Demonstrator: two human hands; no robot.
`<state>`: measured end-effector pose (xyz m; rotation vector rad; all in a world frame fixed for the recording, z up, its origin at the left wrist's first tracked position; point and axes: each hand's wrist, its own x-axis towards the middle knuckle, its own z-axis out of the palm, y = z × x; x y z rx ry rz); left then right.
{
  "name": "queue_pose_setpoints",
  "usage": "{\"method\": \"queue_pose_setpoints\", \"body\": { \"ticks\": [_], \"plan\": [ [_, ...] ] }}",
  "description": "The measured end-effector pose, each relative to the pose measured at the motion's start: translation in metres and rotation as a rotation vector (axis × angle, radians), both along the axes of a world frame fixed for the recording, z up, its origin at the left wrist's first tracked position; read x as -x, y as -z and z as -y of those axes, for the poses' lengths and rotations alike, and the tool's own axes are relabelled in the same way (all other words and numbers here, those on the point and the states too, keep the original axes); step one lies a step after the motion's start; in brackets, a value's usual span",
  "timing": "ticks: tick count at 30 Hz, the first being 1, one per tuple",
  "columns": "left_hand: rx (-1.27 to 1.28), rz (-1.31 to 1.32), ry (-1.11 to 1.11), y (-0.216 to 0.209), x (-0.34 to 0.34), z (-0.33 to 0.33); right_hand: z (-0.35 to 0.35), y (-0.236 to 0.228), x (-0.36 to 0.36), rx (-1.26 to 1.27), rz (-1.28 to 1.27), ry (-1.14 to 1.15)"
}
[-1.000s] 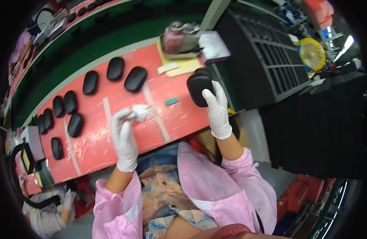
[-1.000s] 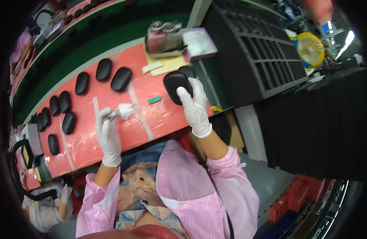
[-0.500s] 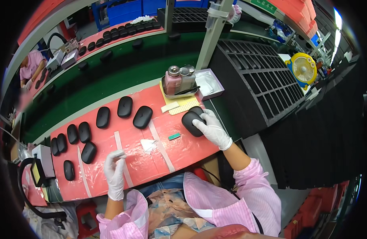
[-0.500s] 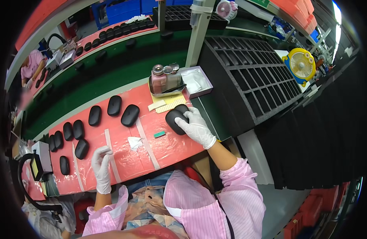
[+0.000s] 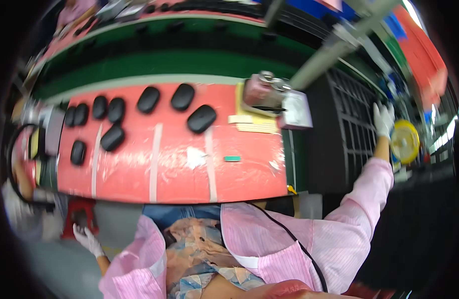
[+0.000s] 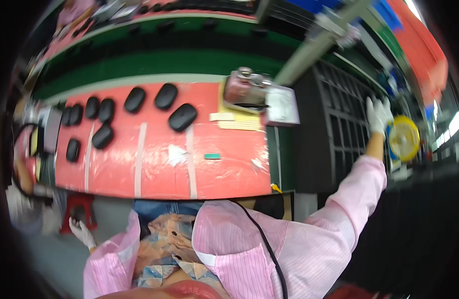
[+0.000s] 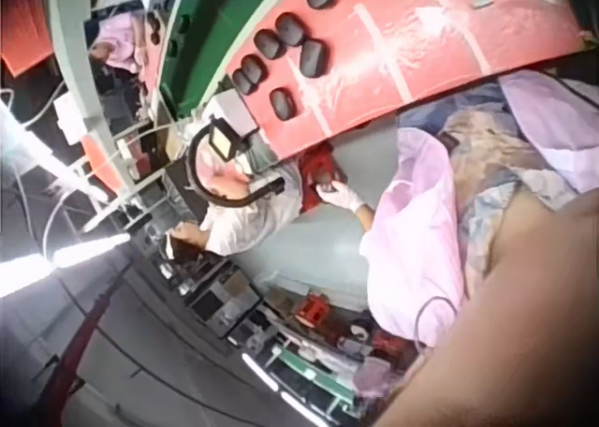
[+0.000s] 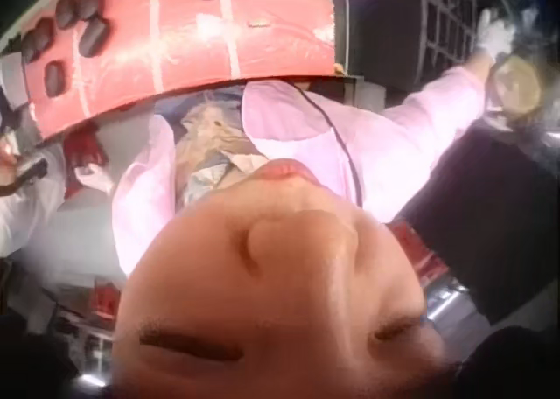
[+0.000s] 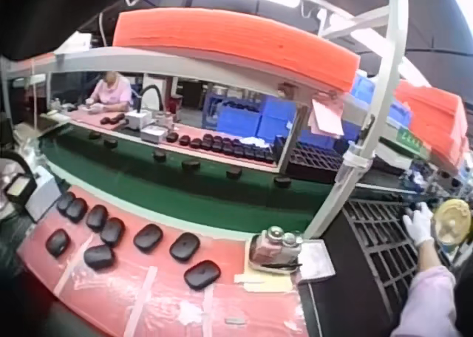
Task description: Cleaning and inspecting earbud cases at a factory station.
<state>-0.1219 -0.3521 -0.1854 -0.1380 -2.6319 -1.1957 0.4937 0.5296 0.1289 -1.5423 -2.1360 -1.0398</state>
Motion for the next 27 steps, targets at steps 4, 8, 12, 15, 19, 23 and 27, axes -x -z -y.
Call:
{"method": "queue_pose_setpoints", "body": {
  "ticks": [4,8,12,15,19,23,27],
  "plan": [
    [0.500,1.017,-0.204,0.053,-0.077,0.220,-0.092,0.112,-0.055,0.562,-0.370,-0.081],
    [0.420,1.189,-0.315,0.047,-0.255,0.224,-0.080,0.089,-0.044,0.434,-0.440,-0.121],
    [0.357,1.294,-0.347,0.034,-0.371,0.222,-0.105,0.068,-0.069,0.646,-0.326,-0.241],
    [0.356,1.349,-0.331,0.016,-0.414,0.236,-0.116,0.068,-0.056,0.794,-0.363,-0.218],
    [0.382,1.317,-0.235,0.006,-0.352,0.220,-0.062,0.087,-0.060,0.482,-0.382,0.093],
    [0.383,1.222,-0.080,0.043,-0.209,0.166,-0.018,0.092,-0.075,0.564,0.083,0.165],
    [0.384,1.236,0.182,0.067,-0.109,0.123,-0.031,0.087,-0.088,0.477,0.219,0.302]
  ]
}}
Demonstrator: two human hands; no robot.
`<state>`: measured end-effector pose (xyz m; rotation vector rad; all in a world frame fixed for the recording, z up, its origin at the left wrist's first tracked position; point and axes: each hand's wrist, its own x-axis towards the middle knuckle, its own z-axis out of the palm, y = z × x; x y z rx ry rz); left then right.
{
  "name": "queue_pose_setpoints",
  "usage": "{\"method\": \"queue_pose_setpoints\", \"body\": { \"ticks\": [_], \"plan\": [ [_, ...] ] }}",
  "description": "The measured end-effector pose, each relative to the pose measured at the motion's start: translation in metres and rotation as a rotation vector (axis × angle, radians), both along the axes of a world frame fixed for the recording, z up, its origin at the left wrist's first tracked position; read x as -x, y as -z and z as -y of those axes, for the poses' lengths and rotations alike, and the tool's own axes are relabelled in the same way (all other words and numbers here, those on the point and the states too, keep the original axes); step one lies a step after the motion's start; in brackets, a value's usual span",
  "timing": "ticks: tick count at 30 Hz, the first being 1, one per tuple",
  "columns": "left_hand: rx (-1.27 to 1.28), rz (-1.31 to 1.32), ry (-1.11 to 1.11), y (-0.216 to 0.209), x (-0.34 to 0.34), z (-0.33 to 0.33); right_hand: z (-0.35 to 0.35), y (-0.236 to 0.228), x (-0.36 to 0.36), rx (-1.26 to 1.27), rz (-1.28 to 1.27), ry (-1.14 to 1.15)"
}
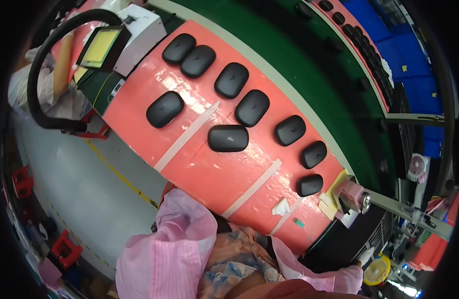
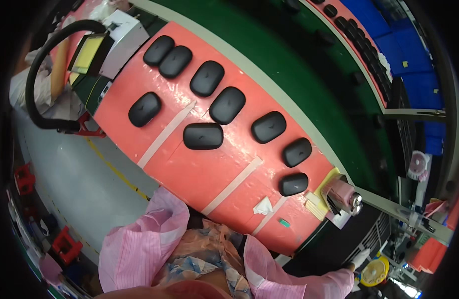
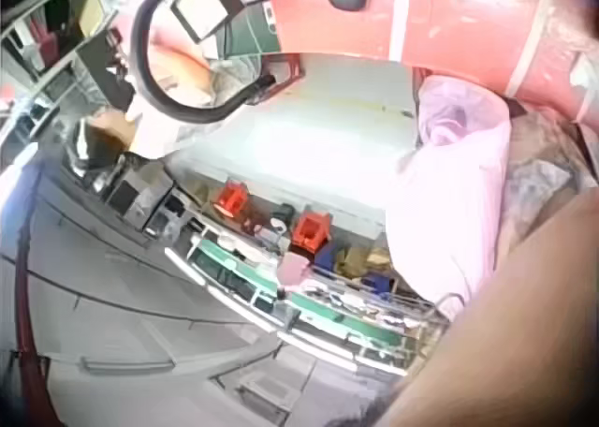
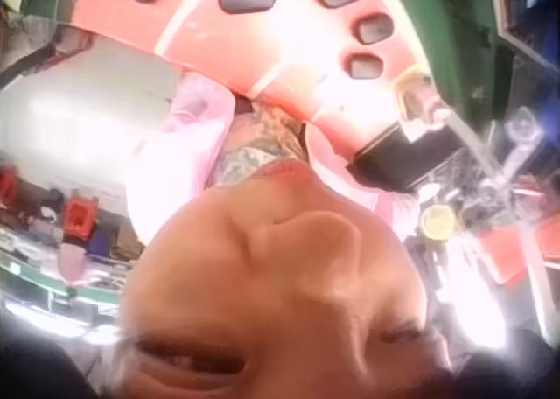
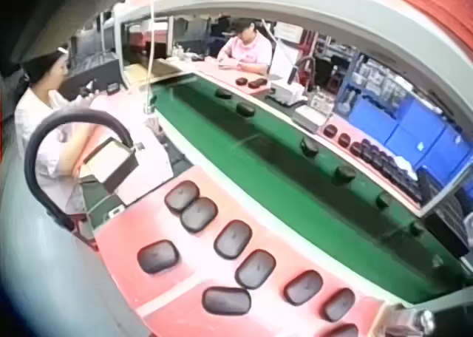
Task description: Cleaning and inspecting earbud cases at a factory station.
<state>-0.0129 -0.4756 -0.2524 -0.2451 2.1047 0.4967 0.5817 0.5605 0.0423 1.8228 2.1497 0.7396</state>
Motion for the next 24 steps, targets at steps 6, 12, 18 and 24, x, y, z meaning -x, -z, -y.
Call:
{"method": "queue_pose_setpoints", "body": {
  "ticks": [6,12,18,24],
  "plan": [
    [-0.112,0.032,0.185,0.005,0.045,-0.022,0.006,0.013,0.016,0.004,-0.287,0.059],
    [-0.208,-0.015,0.396,0.054,0.060,-0.039,0.024,-0.008,0.010,-0.027,-0.515,0.128],
    [-0.246,-0.011,0.627,0.061,0.043,-0.025,0.056,-0.034,0.093,-0.494,-0.616,-0.285],
    [-0.169,0.256,0.229,-0.097,0.068,-0.142,0.263,-0.078,0.299,0.087,-1.076,-0.888]
  ]
}}
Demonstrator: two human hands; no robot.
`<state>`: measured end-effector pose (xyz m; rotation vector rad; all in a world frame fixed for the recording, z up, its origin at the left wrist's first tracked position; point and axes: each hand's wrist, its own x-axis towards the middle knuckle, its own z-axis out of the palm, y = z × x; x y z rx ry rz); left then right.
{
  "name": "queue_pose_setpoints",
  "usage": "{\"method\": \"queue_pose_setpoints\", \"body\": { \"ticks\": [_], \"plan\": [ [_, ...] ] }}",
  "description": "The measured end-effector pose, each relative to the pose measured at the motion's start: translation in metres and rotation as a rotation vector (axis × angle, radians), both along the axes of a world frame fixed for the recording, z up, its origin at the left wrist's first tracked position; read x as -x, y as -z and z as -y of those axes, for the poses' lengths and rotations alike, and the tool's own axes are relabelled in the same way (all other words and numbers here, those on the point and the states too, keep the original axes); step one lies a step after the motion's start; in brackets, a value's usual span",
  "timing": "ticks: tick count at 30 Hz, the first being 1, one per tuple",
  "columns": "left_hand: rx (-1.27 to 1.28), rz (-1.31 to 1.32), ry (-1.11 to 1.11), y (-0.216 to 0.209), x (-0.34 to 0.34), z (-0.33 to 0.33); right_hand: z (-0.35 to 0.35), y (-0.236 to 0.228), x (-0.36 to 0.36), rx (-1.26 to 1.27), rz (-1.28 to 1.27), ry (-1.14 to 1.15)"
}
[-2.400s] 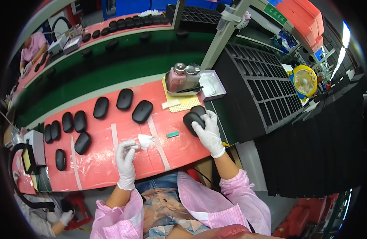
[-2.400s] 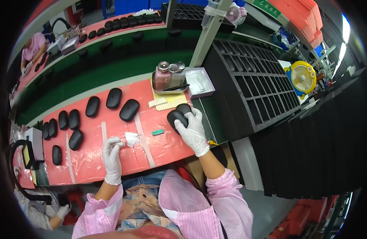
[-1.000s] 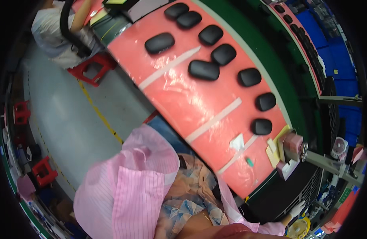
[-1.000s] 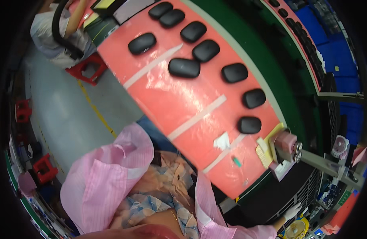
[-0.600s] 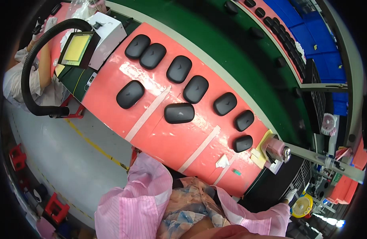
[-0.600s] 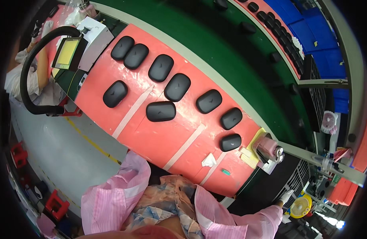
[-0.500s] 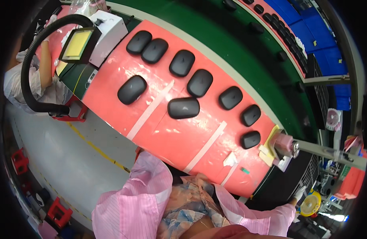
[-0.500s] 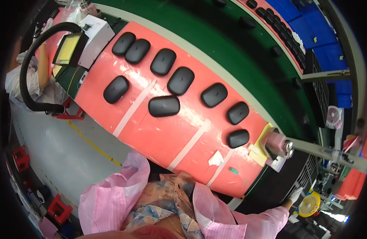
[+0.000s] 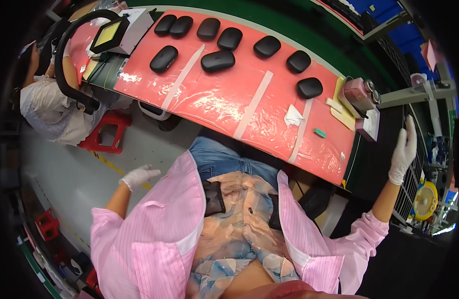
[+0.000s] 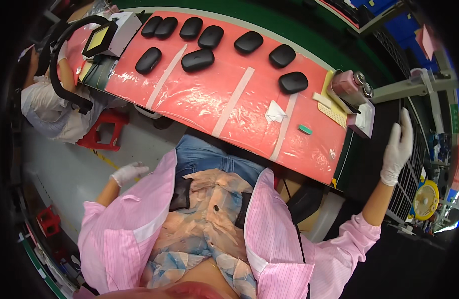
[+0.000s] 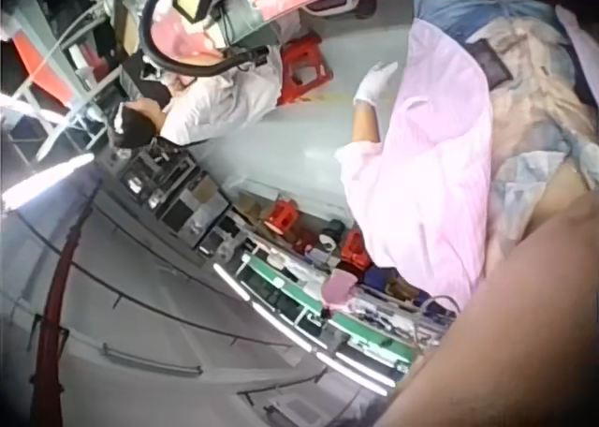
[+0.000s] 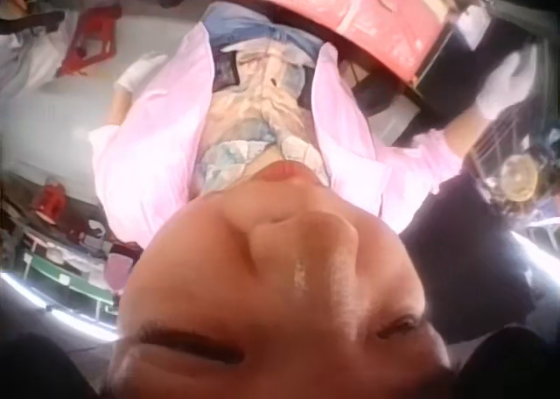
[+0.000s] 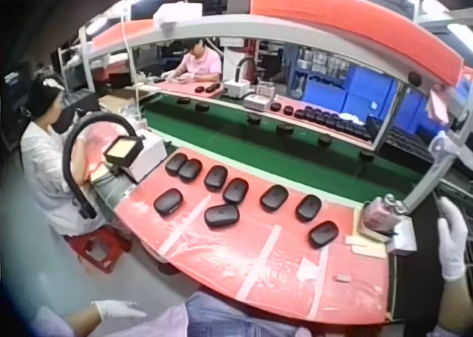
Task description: Cleaning and inspecting earbud cases at a factory station.
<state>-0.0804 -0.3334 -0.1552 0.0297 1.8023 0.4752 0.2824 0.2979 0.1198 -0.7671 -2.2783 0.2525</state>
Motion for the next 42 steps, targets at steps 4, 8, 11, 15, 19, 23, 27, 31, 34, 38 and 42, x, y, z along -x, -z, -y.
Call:
{"method": "queue_pose_setpoints", "body": {
  "ticks": [4,8,11,15,19,23,27,31,34,38,42],
  "plan": [
    [-0.157,-0.301,0.364,-0.218,0.021,-0.044,0.091,0.031,0.069,-0.120,0.177,-0.326],
    [-0.017,-0.426,0.810,-0.377,0.029,-0.136,0.100,0.081,0.112,0.066,0.049,-0.479],
    [-0.125,-1.026,1.075,-0.381,0.045,-0.245,0.083,0.120,0.109,-0.042,0.013,-0.357],
    [-0.575,-1.169,1.254,-0.328,0.091,-0.388,0.069,0.164,0.098,0.106,-0.257,-0.188],
    [-0.153,-1.234,1.228,-0.265,0.150,-0.542,0.073,0.164,0.105,0.116,-0.486,0.064],
    [-0.189,-1.296,0.872,-0.203,0.186,-0.671,0.073,0.171,0.106,-0.055,-0.273,0.095],
    [-0.271,-1.390,0.716,-0.173,0.185,-0.758,0.078,0.170,0.108,-0.022,-0.229,0.157],
    [-0.376,-1.528,0.794,-0.153,0.189,-0.809,0.079,0.168,0.110,-0.024,-0.120,0.220],
    [-0.334,-1.599,0.740,-0.134,0.202,-0.827,0.076,0.170,0.112,0.013,-0.093,0.243],
    [-0.324,-1.450,0.887,-0.126,0.269,-0.829,0.077,0.166,0.113,0.026,-0.102,0.244],
    [-0.479,-1.281,0.662,-0.150,0.317,-0.776,0.078,0.169,0.108,0.066,-0.059,0.276]
  ]
}}
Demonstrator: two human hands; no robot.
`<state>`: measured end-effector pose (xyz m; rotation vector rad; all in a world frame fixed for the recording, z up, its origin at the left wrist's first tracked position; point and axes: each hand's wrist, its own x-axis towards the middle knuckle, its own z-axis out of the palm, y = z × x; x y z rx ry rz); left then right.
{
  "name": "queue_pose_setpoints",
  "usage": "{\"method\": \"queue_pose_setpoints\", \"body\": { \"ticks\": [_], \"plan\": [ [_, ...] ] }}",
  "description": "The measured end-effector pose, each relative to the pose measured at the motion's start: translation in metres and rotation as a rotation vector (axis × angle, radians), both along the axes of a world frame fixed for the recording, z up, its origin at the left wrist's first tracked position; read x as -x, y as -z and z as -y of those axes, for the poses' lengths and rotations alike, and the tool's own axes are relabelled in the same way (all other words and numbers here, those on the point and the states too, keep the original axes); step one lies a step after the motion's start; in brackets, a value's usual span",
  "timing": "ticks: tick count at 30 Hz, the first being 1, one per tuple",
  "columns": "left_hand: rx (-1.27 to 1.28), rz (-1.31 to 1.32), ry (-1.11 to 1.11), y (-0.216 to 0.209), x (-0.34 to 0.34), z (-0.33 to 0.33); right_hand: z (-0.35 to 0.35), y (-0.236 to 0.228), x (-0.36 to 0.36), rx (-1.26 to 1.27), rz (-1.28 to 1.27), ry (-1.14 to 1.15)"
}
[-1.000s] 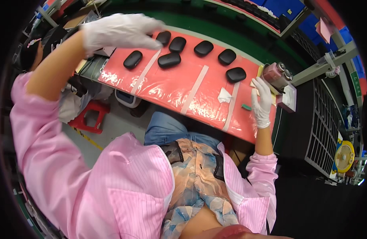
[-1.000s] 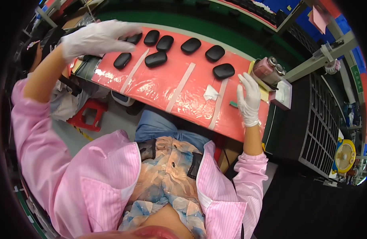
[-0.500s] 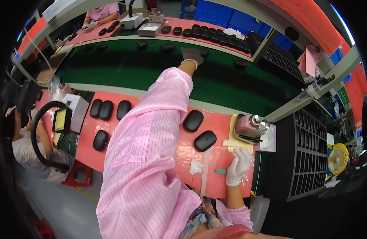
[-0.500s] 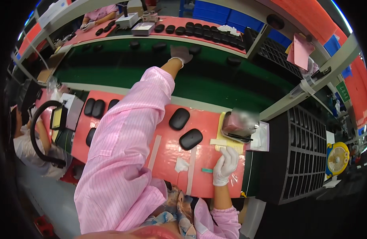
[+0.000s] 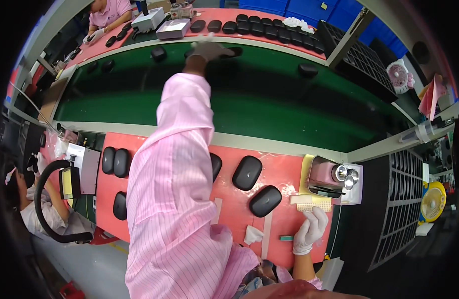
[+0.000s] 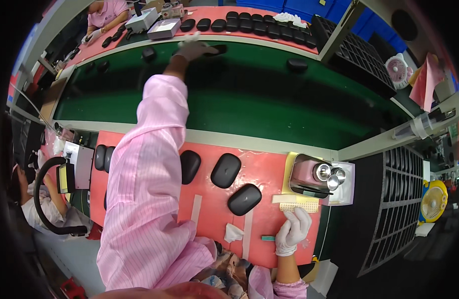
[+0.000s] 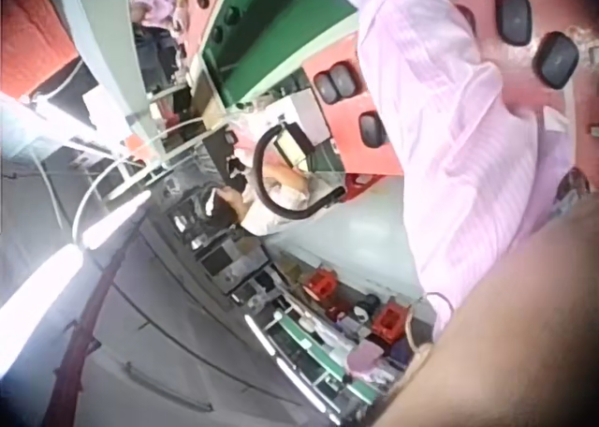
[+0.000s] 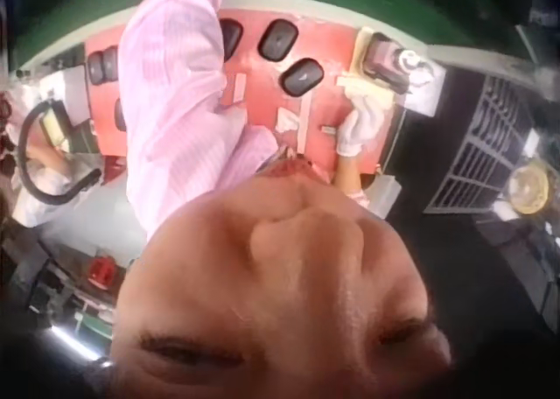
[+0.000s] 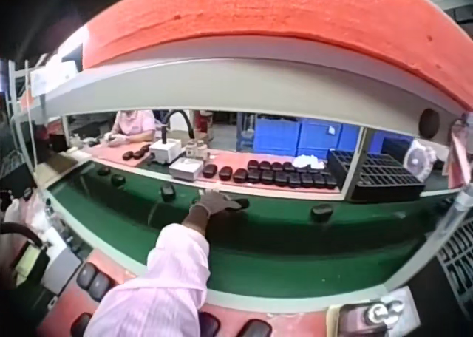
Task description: Cleaning and inspecting earbud cases at a factory station.
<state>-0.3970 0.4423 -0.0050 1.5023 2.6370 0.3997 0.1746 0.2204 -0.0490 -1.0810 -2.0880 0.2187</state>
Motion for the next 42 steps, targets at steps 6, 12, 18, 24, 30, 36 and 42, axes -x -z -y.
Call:
{"method": "queue_pose_setpoints", "body": {
  "ticks": [6,12,18,24,30,36,42],
  "plan": [
    [-0.065,0.339,-0.026,0.027,0.026,0.086,-0.002,-0.003,0.004,0.007,0.002,-0.042],
    [-0.095,0.438,0.113,-0.021,-0.058,0.173,-0.007,-0.001,0.005,-0.020,-0.089,-0.118],
    [-0.299,0.056,0.483,-0.071,-0.227,0.346,-0.007,0.005,-0.003,0.003,-0.188,-0.103],
    [-0.029,0.128,0.397,0.003,-0.307,0.437,-0.003,0.000,-0.007,0.062,-0.287,-0.181],
    [-0.091,0.896,0.368,-0.044,-0.337,0.445,0.078,-0.085,0.026,0.455,-0.110,-0.972],
    [-0.782,1.727,0.102,-0.023,-0.392,0.448,0.108,-0.064,0.031,0.356,-0.265,-0.848],
    [-0.687,1.544,0.260,-0.013,-0.398,0.462,0.117,-0.060,0.025,1.238,-0.752,-0.762]
  ]
}}
